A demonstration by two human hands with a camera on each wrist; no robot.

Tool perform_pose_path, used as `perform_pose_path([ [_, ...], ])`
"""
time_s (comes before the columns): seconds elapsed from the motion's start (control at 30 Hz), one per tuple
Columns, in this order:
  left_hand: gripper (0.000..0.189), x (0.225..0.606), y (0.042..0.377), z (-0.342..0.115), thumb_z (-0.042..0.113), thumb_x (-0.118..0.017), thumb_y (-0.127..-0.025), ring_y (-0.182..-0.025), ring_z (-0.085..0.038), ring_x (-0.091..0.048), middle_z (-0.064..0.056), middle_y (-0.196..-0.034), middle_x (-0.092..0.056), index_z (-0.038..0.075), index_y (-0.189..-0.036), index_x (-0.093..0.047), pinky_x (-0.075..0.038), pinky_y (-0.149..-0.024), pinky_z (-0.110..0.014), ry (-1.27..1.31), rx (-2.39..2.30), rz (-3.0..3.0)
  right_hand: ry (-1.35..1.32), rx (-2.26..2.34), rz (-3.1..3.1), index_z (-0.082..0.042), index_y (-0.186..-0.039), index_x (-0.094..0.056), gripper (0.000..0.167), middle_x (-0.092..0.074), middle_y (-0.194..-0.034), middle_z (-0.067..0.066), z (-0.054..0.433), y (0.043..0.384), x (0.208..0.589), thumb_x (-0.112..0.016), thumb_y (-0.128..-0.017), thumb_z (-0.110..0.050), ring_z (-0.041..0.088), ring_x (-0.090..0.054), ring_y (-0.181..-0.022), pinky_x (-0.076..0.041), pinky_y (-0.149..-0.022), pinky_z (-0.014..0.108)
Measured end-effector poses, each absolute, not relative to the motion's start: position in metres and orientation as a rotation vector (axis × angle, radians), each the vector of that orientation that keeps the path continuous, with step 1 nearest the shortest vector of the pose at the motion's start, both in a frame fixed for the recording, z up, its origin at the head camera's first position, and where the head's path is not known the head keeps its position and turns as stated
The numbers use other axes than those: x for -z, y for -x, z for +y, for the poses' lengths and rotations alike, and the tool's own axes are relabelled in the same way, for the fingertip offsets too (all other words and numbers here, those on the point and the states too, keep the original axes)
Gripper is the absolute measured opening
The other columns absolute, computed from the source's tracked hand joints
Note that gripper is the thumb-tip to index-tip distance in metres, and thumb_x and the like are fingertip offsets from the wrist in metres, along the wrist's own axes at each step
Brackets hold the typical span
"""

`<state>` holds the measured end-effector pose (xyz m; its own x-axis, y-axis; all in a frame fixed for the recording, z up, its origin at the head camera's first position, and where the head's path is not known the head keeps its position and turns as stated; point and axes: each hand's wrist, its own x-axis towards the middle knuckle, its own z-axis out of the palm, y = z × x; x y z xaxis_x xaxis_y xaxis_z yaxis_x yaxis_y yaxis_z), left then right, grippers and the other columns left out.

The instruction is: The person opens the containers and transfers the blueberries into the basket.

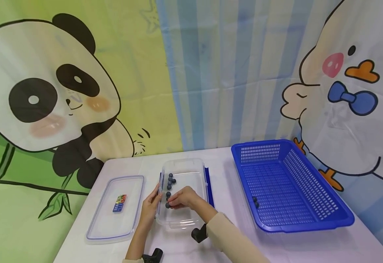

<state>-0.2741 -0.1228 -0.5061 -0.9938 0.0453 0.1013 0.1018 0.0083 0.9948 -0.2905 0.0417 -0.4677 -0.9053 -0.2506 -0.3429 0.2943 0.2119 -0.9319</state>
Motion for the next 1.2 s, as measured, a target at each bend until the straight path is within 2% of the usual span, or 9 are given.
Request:
perform_pose_path([
  [0.23,0.052,0.512,0.279,-0.125,0.015,-0.056,-0.093,-0.135,-0.025,-0.023,-0.015,-0.146,-0.028,0.002,-0.139,-0.037,-0.022,-0.107,-0.03,0.154,2.199,-2.184,0.069,1.916,1.928,0.013,-0.109,-0.061,0.027,-0.067,-0.097,0.019,0.103,0.295,0.419,-0.063,-0.084,0.004,0.024,-0.067,-0.086,-0.053,-0.082,0.037],
  [0.4,0.051,0.526,0.287,-0.126,0.015,-0.056,-0.093,-0.136,-0.023,-0.022,-0.012,-0.147,-0.027,0.009,-0.14,-0.039,-0.022,-0.106,-0.027,0.148,2.211,-2.164,0.089,1.99,1.91,0.016,-0.12,-0.051,0.036,-0.065,-0.104,0.017,0.179,0.294,0.393,-0.058,-0.088,0.001,0.021,-0.065,-0.093,-0.05,-0.088,0.036],
  [0.53,0.05,0.533,0.287,-0.126,0.016,-0.056,-0.093,-0.135,-0.022,-0.023,-0.011,-0.147,-0.027,0.012,-0.14,-0.04,-0.022,-0.106,-0.026,0.153,2.197,-2.156,0.051,1.984,1.938,0.013,-0.123,-0.05,0.038,-0.065,-0.106,0.012,0.249,0.286,0.385,-0.058,-0.09,-0.003,0.022,-0.064,-0.097,-0.049,-0.09,0.036],
  [0.7,0.05,0.534,0.287,-0.127,0.018,-0.057,-0.092,-0.135,-0.022,-0.025,-0.011,-0.147,-0.029,0.013,-0.139,-0.041,-0.025,-0.105,-0.027,0.154,2.172,-2.162,0.028,1.947,1.896,0.002,-0.115,-0.062,0.025,-0.066,-0.106,0.007,0.328,0.277,0.391,-0.052,-0.093,-0.003,0.019,-0.063,-0.099,-0.049,-0.09,0.034],
  [0.8,0.05,0.533,0.287,-0.128,0.018,-0.057,-0.092,-0.135,-0.023,-0.025,-0.012,-0.146,-0.03,0.013,-0.139,-0.042,-0.024,-0.106,-0.028,0.149,2.164,-2.166,0.027,1.874,1.886,0.001,-0.113,-0.063,0.024,-0.065,-0.107,0.007,0.358,0.277,0.403,-0.05,-0.094,-0.001,0.019,-0.062,-0.1,-0.049,-0.09,0.035],
  [1.07,0.051,0.508,0.274,-0.126,0.014,-0.056,-0.093,-0.135,-0.028,-0.023,-0.017,-0.146,-0.028,0.004,-0.139,-0.038,-0.024,-0.106,-0.031,0.149,2.179,-2.2,-0.097,1.692,1.869,0.008,-0.109,-0.063,0.022,-0.066,-0.102,0.017,0.382,0.283,0.438,-0.053,-0.092,-0.001,0.027,-0.063,-0.096,-0.044,-0.095,0.044],
  [1.2,0.05,0.505,0.274,-0.123,0.012,-0.054,-0.093,-0.135,-0.029,-0.023,-0.018,-0.146,-0.027,0.003,-0.139,-0.037,-0.023,-0.106,-0.031,0.162,2.176,-2.209,-0.183,1.668,1.814,0.012,-0.111,-0.06,0.024,-0.065,-0.102,0.02,0.384,0.284,0.45,-0.052,-0.092,0.0,0.029,-0.063,-0.096,-0.044,-0.095,0.043],
])
